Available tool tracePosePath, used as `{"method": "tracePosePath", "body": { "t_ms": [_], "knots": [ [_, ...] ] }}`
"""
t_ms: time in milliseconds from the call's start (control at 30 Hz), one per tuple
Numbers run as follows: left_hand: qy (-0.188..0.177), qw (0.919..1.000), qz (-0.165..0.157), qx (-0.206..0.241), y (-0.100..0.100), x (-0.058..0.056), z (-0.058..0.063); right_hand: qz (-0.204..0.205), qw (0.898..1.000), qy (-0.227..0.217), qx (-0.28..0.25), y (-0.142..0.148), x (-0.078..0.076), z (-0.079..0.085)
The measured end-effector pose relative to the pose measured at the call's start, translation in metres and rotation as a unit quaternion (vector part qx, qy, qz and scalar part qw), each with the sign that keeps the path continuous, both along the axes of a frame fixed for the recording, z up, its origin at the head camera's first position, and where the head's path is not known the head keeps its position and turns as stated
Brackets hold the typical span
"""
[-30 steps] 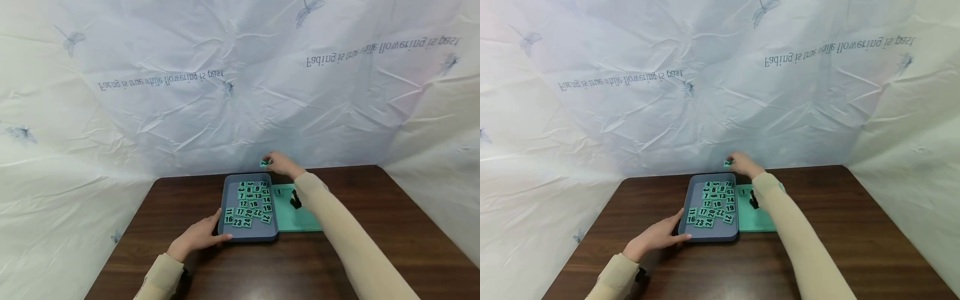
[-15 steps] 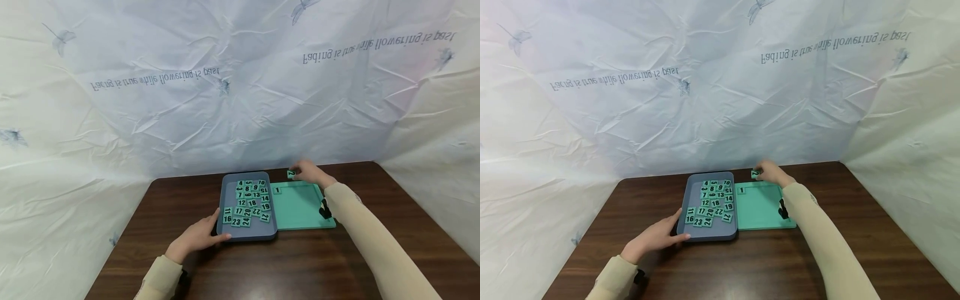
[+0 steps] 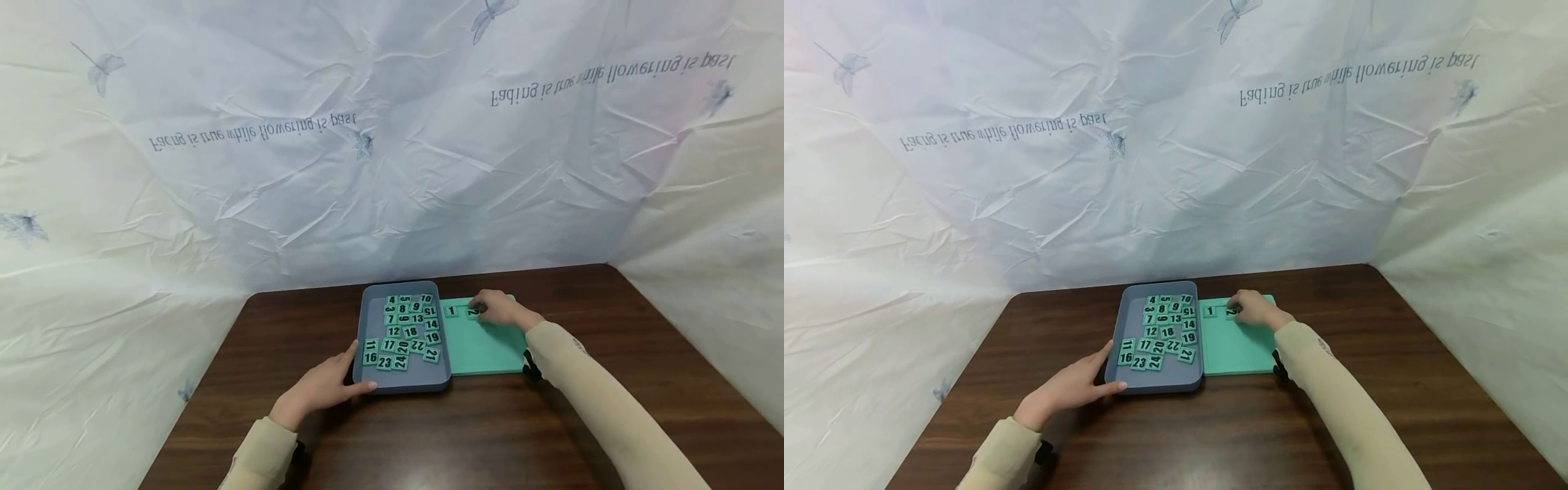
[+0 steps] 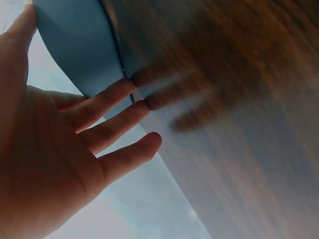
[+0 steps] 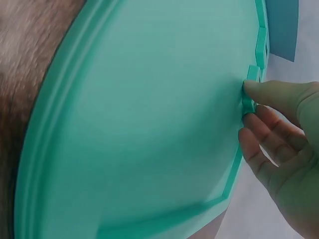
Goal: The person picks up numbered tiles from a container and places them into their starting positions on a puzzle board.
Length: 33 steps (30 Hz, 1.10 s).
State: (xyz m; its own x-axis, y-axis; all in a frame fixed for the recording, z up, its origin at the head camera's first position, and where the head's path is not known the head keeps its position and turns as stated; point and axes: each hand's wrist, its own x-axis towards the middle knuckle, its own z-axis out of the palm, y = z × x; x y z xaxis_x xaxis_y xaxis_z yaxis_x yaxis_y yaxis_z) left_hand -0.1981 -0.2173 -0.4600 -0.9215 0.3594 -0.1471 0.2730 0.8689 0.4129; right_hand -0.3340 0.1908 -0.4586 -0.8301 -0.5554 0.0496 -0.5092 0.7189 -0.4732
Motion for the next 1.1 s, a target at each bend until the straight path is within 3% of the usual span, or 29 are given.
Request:
{"method": "tracePosePath", "body": {
  "t_ms": [100, 200, 433, 567, 633, 900, 1100],
  "knots": [
    [-0.002, 1.0000, 0.000, 0.005, 0.000, 0.000, -0.001, -0.014, 1.000, 0.002, 0.007, -0.001, 0.002, 0.000],
    [-0.005, 1.0000, 0.000, 0.007, -0.001, 0.000, 0.000, -0.057, 0.998, -0.002, 0.017, -0.004, 0.005, -0.001],
    [-0.004, 1.0000, 0.003, 0.004, -0.003, 0.001, 0.000, -0.149, 0.987, -0.029, 0.047, -0.017, 0.012, -0.002],
    [-0.001, 0.9999, 0.000, 0.014, -0.002, 0.000, -0.001, -0.178, 0.981, -0.030, 0.066, -0.020, 0.011, -0.003],
    [0.000, 0.9999, 0.001, 0.015, -0.002, 0.000, 0.000, -0.171, 0.983, -0.025, 0.064, -0.021, 0.010, -0.003],
    [-0.006, 0.9999, 0.005, 0.009, -0.003, 0.001, 0.000, -0.071, 0.997, -0.013, 0.011, -0.021, 0.006, -0.009],
    [-0.012, 0.9998, 0.010, 0.013, -0.003, 0.001, -0.001, -0.052, 0.998, -0.015, -0.031, -0.019, 0.003, -0.010]
  ]
}}
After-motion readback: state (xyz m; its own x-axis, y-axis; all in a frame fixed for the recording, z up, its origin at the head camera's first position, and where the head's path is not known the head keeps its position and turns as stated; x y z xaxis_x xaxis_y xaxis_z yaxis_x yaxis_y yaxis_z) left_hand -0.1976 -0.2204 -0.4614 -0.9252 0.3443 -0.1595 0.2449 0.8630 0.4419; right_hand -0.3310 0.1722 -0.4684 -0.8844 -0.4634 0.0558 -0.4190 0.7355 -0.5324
